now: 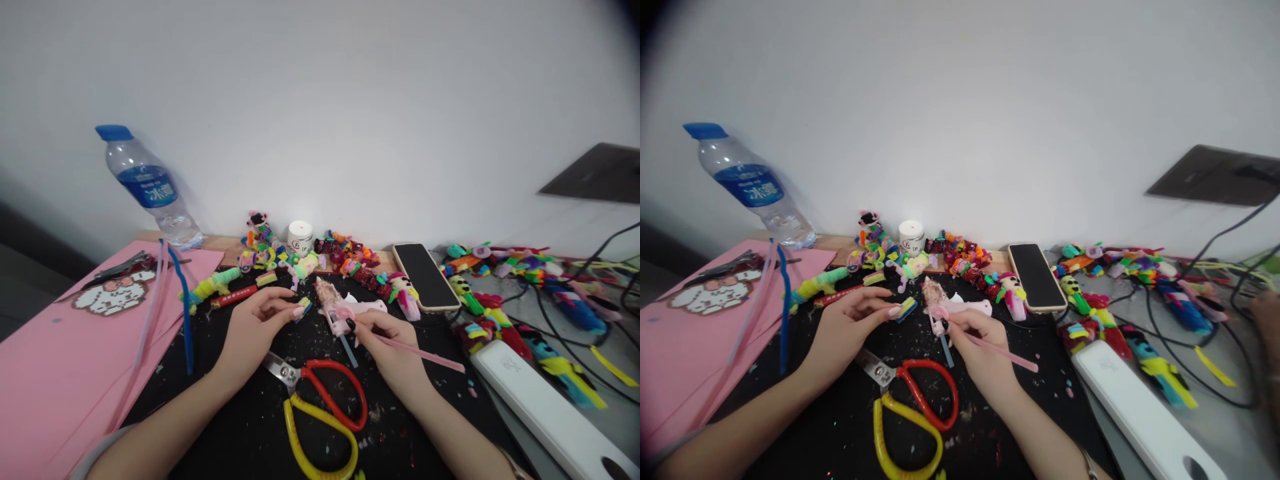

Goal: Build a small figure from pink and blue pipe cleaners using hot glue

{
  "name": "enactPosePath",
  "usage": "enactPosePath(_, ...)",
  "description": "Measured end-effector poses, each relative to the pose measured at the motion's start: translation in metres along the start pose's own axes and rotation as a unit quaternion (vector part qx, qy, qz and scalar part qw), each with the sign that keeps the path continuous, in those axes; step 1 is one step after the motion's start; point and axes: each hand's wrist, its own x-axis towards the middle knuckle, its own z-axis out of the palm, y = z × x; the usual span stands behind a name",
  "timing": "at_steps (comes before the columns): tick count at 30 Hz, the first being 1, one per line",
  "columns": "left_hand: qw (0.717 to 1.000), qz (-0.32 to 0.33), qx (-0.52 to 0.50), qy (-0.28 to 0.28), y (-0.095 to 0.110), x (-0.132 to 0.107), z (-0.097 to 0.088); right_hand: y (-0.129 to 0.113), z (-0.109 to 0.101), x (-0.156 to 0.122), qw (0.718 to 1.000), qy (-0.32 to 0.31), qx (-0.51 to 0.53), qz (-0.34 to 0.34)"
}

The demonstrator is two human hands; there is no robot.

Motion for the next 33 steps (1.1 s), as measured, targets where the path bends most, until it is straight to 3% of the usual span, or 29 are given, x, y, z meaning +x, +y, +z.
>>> enactPosePath(4,0.999,0.026,0.043,0.008,0.000,0.003,-0.003,0.002,0.000,0.000,1.000,-0.003,-0.001,-0.003)
enactPosePath(7,0.990,0.059,0.129,-0.004,0.000,0.003,-0.005,0.004,0.000,0.000,1.000,-0.002,-0.006,-0.015)
enactPosePath(12,0.941,0.177,0.284,-0.045,-0.006,0.004,-0.006,0.002,0.001,0.000,0.998,-0.006,-0.030,-0.053)
enactPosePath(14,0.930,0.192,0.306,-0.073,-0.009,0.006,-0.006,0.001,0.001,0.000,0.996,-0.013,-0.050,-0.072)
enactPosePath(21,0.940,0.176,0.278,-0.087,-0.007,0.006,-0.004,0.003,0.003,-0.003,0.987,-0.032,-0.109,-0.118)
enactPosePath(27,0.942,0.192,0.238,-0.138,-0.001,-0.007,0.002,0.004,0.002,-0.006,0.973,-0.035,-0.145,-0.175)
enactPosePath(30,0.946,0.183,0.213,-0.164,-0.003,-0.013,0.005,0.006,0.003,-0.009,0.949,-0.028,-0.206,-0.238)
enactPosePath(33,0.952,0.172,0.187,-0.171,-0.005,-0.018,0.009,0.009,0.006,-0.011,0.905,-0.017,-0.293,-0.309)
